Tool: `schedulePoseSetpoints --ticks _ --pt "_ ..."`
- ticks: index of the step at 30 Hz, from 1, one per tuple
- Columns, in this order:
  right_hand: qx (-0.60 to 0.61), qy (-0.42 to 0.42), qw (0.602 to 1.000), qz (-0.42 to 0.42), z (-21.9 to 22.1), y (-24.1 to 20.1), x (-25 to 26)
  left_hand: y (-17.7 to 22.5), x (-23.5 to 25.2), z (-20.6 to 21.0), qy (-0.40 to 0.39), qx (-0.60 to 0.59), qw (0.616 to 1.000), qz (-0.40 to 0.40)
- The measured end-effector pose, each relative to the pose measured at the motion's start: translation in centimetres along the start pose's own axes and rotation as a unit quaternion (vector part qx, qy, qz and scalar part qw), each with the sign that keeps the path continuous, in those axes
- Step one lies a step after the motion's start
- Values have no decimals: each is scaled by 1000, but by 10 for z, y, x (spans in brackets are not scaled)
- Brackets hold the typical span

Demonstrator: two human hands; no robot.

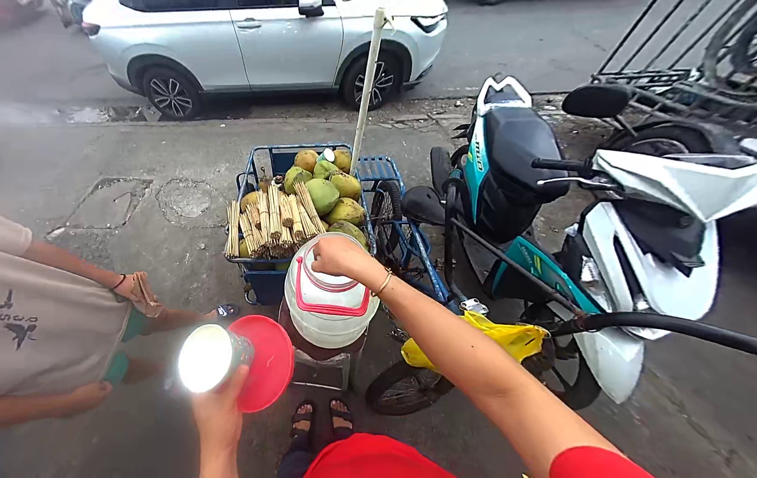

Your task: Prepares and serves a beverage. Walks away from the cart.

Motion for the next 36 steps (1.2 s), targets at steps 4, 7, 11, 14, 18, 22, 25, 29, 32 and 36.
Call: schedulePoseSetpoints --ticks 4,7,11,14,18,22,25,29,32,36 --pt "67 40 996 -43 -47 -6 -38 5 4 -29 23 -4 1000 -7" --pt "124 79 987 -72 -91 -7 -74 6 3 -51 44 -4 999 -12" --pt "127 121 981 -84 -112 -4 -88 8 5 -63 57 9 998 -13" --pt "86 26 994 -57 -73 1 -57 4 6 -58 51 10 999 -15" --pt "38 -76 992 -96 -5 -17 -34 -4 7 -42 36 12 999 -39" --pt "28 -156 982 -104 3 -19 -17 -9 9 -34 16 8 998 -61" --pt "82 -116 985 -94 -52 -18 -37 -11 11 -30 1 12 997 -70" --pt "135 -72 983 -103 -104 -15 -56 -14 11 -29 -6 8 997 -71" --pt "129 -89 985 -78 -87 -21 -51 -18 11 -25 -16 1 997 -73" --pt "79 -143 983 -80 -10 -24 -23 -18 9 -21 -22 4 997 -72"
Point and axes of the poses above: each hand's wrist, its own x-axis towards the middle knuckle, its own z-axis out of the palm, y = z × x, the point moved 10 cm from there along x, towards the middle knuckle, and after that the axes turned 4 degrees about y, right-handed, at the moved point
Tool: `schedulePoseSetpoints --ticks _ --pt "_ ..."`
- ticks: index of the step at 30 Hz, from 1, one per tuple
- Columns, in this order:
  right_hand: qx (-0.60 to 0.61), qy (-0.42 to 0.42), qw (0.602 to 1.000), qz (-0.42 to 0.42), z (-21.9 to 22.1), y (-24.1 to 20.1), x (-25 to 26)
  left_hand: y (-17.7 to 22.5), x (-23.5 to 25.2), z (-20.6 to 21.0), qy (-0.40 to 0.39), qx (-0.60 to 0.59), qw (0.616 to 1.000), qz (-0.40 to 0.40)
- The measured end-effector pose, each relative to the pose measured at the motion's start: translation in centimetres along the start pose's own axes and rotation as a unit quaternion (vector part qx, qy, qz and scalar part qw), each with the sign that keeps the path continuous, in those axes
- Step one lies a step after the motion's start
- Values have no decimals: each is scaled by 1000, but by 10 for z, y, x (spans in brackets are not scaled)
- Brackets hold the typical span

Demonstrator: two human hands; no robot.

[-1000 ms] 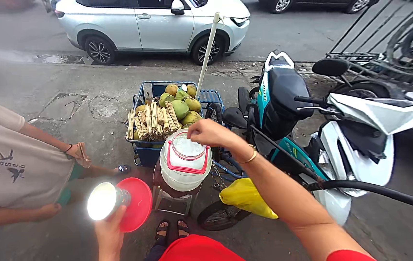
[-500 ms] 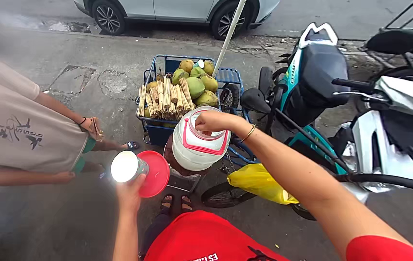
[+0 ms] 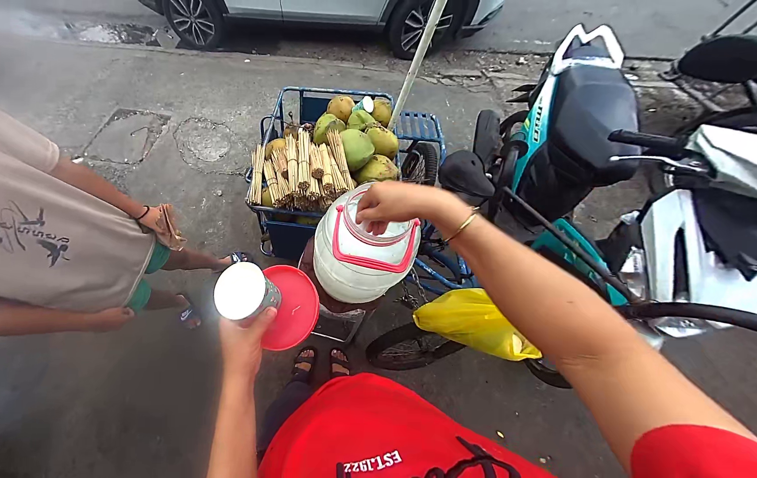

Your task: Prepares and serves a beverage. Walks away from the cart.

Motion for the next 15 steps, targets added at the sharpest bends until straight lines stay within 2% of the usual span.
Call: schedulePoseSetpoints --ticks 3,6,9,11,13,15 --pt "-29 -1 999 -42 22 11 24 4 -1 -3 0 7 1000 7" --pt "26 -30 999 -4 6 1 1 9 -2 -10 5 18 1000 14" --pt "69 -7 998 -9 -23 -7 -24 9 -2 -19 12 21 1000 16" --pt "80 -1 997 -5 -27 -4 -23 9 -4 -21 14 27 999 16" --pt "57 -23 998 12 -10 2 -10 8 -5 -19 11 27 999 13" --pt "-2 -35 999 -25 16 9 11 8 -5 -16 10 30 999 8"
Point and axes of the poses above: each hand's wrist, its own x-axis towards the middle knuckle, its own z-axis out of the palm, y = z × x, the point moved 10 cm from there along x, towards the middle knuckle, and after that the axes turned 4 degrees about y, right-handed, at the moved point
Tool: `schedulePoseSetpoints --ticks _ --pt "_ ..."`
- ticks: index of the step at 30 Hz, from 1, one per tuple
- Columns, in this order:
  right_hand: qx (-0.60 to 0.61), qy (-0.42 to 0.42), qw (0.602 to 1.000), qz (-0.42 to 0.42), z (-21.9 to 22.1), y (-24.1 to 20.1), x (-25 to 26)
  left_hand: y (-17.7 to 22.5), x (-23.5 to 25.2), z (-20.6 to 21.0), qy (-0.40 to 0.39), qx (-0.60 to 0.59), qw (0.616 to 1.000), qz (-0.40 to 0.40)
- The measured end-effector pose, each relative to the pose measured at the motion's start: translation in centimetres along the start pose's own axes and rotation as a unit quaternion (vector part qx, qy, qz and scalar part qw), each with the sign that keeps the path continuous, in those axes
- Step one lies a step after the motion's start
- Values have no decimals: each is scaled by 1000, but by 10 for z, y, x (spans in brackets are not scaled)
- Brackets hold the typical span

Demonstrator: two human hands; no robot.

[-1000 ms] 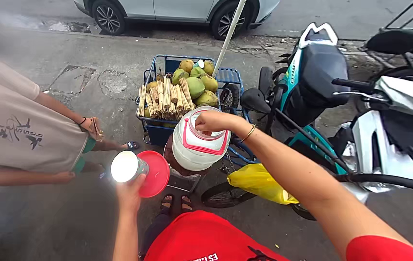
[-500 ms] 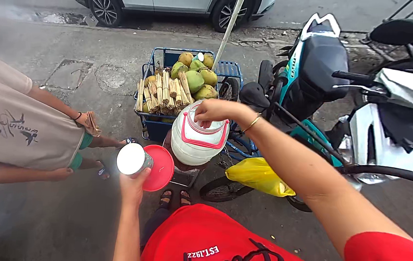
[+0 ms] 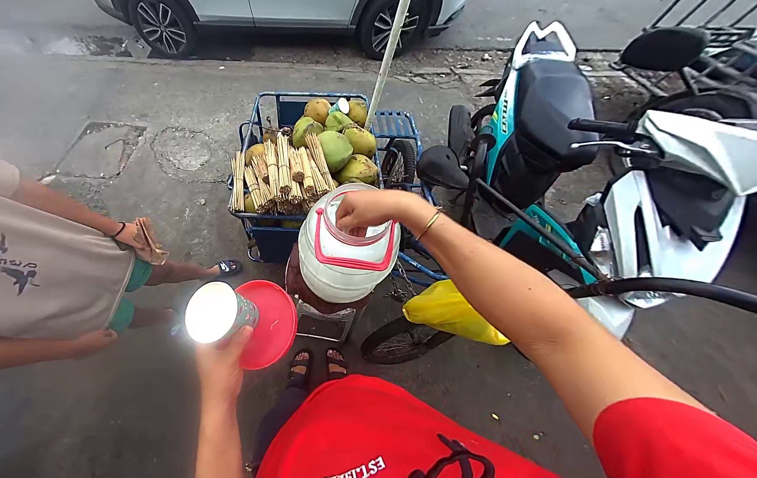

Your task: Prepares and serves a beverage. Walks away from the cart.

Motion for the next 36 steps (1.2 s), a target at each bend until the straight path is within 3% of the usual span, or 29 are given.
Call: schedulePoseSetpoints --ticks 3,10,15,18,22,25,27,29,33,36 --pt "-38 -3 999 -27 8 -6 6 4 1 2 -4 -1 1000 5" --pt "78 57 995 30 -61 -27 -67 7 2 -16 2 4 1000 16" --pt "28 8 999 25 -13 -4 -19 -9 2 -13 -10 9 1000 2" --pt "-34 16 999 -22 6 5 5 -8 -1 -2 -30 16 999 0" --pt "29 21 999 4 -25 -9 -31 -6 -1 -4 -60 13 998 10" --pt "62 99 993 -14 -59 -28 -81 -8 3 -8 -62 14 998 9" --pt "-30 173 981 -78 -68 -58 -119 -9 5 -9 -63 12 998 10" --pt "-207 216 944 -137 -48 -101 -159 -10 7 -9 -65 9 998 10" --pt "-439 154 872 -149 56 -162 -195 -11 13 -10 -57 2 998 13" --pt "-544 86 814 -185 110 -173 -184 -9 17 -8 -62 4 998 16"
Point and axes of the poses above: each hand's wrist, its own x-axis towards the middle knuckle, its own z-axis out of the palm, y = z × x, the point moved 10 cm from there along x, towards the middle knuckle, and after that the axes turned 4 degrees about y, right-handed, at the moved point
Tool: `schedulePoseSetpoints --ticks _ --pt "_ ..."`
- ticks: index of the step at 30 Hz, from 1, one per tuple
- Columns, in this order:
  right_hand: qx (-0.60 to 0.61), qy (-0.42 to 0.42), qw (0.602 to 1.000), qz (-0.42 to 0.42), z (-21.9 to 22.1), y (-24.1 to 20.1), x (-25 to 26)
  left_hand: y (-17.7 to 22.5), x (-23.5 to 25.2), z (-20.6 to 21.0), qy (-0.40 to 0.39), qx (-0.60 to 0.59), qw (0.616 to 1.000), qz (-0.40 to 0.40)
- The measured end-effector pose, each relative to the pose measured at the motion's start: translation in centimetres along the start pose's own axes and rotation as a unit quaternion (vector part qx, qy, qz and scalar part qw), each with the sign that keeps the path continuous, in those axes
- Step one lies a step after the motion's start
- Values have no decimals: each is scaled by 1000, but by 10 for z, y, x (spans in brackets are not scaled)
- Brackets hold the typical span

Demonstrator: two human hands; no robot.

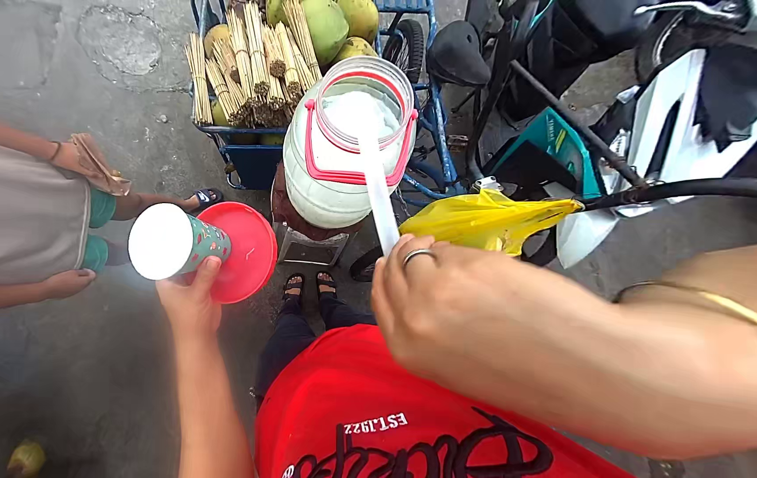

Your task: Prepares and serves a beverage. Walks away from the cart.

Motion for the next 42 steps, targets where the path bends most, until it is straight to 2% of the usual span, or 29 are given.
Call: schedulePoseSetpoints --ticks 2,3,5,7,10,13,15,18,23,29,36,42 --pt "-5 -51 998 -39 8 -12 9 1 1 0 3 4 1000 -2" --pt "8 -39 998 -47 8 -14 11 2 1 -1 4 9 1000 -4" --pt "66 87 993 -34 -6 -3 10 3 2 -1 6 14 1000 -4" --pt "162 227 960 3 -30 41 -5 3 2 -3 13 10 1000 -3" --pt "307 335 884 112 -39 142 -41 3 -1 -8 29 2 1000 -12" --pt "497 396 741 218 0 232 -64 4 -2 -13 42 2 999 -14" --pt "590 389 661 254 30 263 -61 6 -3 -14 45 6 999 -11" --pt "647 356 613 282 65 278 -44 4 -4 -20 51 8 999 -11" --pt "667 340 599 283 83 279 -24 1 -7 -28 71 9 997 -18" --pt "623 351 631 299 68 264 -12 0 -8 -28 70 26 997 -14" --pt "570 376 633 365 52 273 -19 2 3 3 44 25 999 -14" --pt "517 382 660 388 63 267 -10 3 14 35 19 31 999 -13"
Point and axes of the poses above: each hand's wrist, its own x-axis towards the middle knuckle, its own z-axis out of the palm, y = z × x, the point moved 10 cm from there along x, towards the middle knuckle, and after that the axes turned 4 degrees about y, right-handed, at the moved point
